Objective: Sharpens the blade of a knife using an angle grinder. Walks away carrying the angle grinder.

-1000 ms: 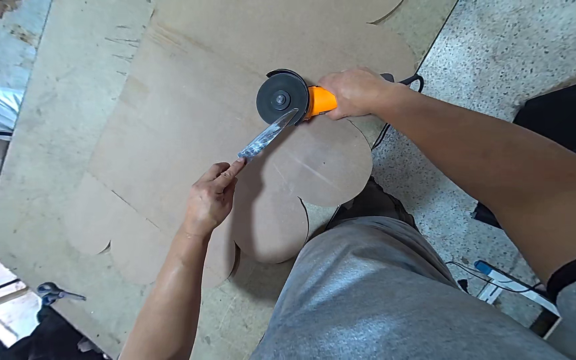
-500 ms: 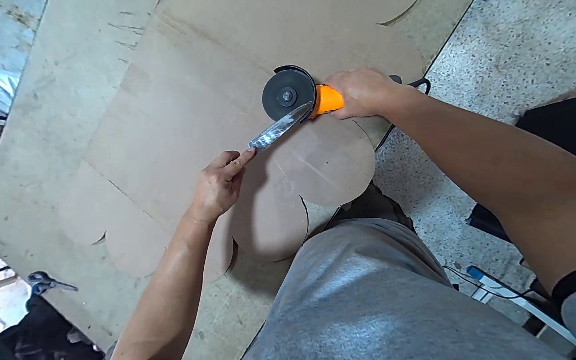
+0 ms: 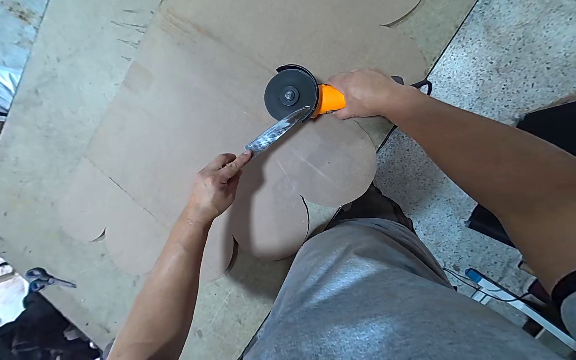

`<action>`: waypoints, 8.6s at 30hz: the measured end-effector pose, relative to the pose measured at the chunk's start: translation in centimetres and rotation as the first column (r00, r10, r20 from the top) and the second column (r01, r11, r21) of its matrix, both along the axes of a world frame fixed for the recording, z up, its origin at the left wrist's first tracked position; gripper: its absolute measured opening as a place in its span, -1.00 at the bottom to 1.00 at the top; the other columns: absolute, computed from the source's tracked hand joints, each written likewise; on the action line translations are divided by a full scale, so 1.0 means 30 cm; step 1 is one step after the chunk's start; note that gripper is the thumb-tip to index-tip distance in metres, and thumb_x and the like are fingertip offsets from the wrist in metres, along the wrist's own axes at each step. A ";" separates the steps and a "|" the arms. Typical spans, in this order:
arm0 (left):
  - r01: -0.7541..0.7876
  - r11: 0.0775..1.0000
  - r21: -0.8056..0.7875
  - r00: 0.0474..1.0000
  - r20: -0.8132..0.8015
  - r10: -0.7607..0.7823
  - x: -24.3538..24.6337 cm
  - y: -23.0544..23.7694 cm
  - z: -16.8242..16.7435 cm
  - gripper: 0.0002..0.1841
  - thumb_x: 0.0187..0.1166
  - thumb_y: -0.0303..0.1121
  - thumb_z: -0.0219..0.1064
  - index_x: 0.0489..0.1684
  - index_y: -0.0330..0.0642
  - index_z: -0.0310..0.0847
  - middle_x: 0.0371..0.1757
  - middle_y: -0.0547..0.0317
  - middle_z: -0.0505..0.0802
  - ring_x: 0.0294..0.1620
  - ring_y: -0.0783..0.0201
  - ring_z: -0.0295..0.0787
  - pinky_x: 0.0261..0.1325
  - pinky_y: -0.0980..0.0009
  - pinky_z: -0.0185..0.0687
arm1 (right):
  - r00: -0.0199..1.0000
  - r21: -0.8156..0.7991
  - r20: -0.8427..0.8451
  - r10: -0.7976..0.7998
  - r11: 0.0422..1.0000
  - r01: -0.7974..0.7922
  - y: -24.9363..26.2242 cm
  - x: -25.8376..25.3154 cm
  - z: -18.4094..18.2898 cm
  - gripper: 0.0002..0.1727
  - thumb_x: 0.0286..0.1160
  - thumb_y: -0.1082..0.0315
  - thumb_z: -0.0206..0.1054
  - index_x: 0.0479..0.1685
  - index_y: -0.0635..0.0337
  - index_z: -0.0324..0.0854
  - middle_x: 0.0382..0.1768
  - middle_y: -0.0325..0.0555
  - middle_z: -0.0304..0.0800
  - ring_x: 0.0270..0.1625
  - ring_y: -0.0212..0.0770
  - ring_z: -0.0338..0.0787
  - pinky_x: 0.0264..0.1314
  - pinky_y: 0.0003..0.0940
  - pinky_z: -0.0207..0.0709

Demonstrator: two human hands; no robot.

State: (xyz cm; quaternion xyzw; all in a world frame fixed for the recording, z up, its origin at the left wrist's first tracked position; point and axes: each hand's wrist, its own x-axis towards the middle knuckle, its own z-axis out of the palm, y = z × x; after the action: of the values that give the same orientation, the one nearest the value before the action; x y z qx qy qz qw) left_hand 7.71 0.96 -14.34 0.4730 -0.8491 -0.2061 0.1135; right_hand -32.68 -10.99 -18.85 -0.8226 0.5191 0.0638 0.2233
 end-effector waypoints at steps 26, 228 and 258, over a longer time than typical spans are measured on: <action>-0.177 0.975 0.134 0.970 -0.143 0.196 0.168 0.124 0.054 -0.55 0.69 -0.34 0.26 0.57 0.00 0.63 0.25 0.07 0.80 0.07 0.33 0.80 0.15 0.32 0.78 | 1.000 0.000 -0.016 0.006 1.000 -0.006 -0.003 0.007 0.003 -0.37 0.30 -0.09 0.57 0.32 -0.01 0.55 0.12 -0.03 0.79 0.15 0.11 0.82 0.10 0.26 0.64; -0.797 0.590 0.125 0.597 0.021 0.802 -0.762 0.123 -0.016 -0.62 0.77 -0.37 0.08 0.47 -0.29 0.49 0.15 -0.16 0.69 -0.32 -0.01 0.84 -0.35 0.08 0.81 | 0.998 -0.044 -0.064 0.009 0.999 -0.012 -0.002 0.030 -0.004 -0.21 0.29 -0.16 0.56 0.49 0.08 0.53 0.18 0.06 0.82 0.17 0.15 0.84 0.12 0.27 0.70; -0.785 0.618 0.041 0.619 0.010 0.786 -0.745 0.323 -0.047 -0.58 0.73 -0.36 0.14 0.49 -0.33 0.54 0.10 -0.15 0.74 -0.37 0.03 0.83 -0.41 0.11 0.80 | 0.997 -0.049 -0.069 0.025 0.998 -0.028 -0.011 0.025 -0.018 -0.20 0.29 -0.16 0.55 0.51 0.07 0.53 0.26 0.04 0.80 0.21 0.14 0.84 0.16 0.27 0.71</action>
State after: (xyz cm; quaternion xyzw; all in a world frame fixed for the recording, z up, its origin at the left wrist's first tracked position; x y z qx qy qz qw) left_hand -14.64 10.66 -15.74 0.7976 -0.5523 -0.1554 0.1859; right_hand -31.92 -11.33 -19.38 -0.8320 0.5170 0.0816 0.1838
